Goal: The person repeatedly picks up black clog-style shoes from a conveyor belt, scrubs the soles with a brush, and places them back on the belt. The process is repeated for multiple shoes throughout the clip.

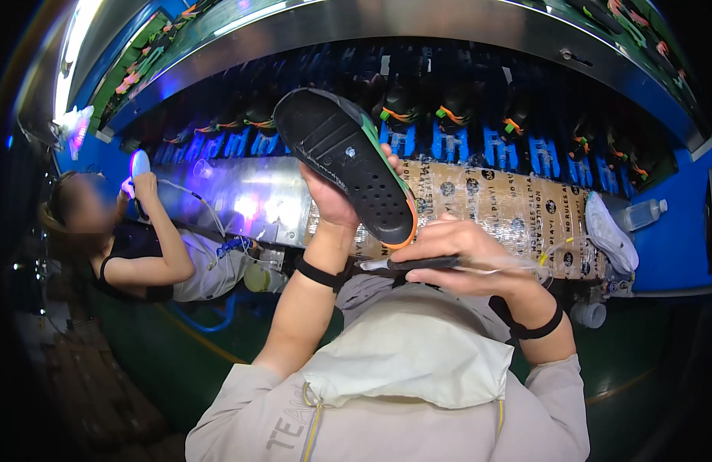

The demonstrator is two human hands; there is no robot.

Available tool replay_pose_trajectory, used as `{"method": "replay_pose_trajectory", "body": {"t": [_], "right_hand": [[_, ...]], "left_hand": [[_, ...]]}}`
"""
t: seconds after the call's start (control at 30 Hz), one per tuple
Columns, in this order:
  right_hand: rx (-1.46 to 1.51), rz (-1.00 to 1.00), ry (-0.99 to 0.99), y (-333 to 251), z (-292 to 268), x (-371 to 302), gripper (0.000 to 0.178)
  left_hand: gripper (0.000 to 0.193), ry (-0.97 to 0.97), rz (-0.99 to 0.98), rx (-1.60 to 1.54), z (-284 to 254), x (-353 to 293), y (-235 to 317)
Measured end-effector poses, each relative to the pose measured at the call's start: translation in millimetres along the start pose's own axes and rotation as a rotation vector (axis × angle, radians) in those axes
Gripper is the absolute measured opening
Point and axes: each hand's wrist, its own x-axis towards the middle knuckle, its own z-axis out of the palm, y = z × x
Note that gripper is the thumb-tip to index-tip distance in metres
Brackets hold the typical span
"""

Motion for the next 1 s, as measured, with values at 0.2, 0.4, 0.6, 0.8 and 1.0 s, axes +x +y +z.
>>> {"method": "replay_pose_trajectory", "body": {"t": [0.2,0.4,0.6,0.8,1.0], "right_hand": [[-0.262,-0.043,-0.002,-6.5,-10.9,11.5,0.03],[-0.221,0.089,0.008,-7.4,-23.0,21.5,0.028],[-0.195,0.087,-0.161,-7.4,-38.9,23.8,0.031],[-0.382,-0.086,-0.213,-7.9,-34.9,28.0,0.034],[-0.551,-0.095,-0.28,-12.6,-33.9,33.3,0.036]], "left_hand": [[0.119,-0.289,-0.053,0.068,0.4,22.4,17.9],[0.099,-0.239,-0.089,0.403,11.3,41.0,25.4],[0.077,-0.264,-0.316,0.96,35.1,65.6,20.1],[0.088,-0.39,-0.479,1.418,84.9,72.7,18.1],[0.089,-0.425,-0.516,1.57,87.0,85.5,10.6]]}}
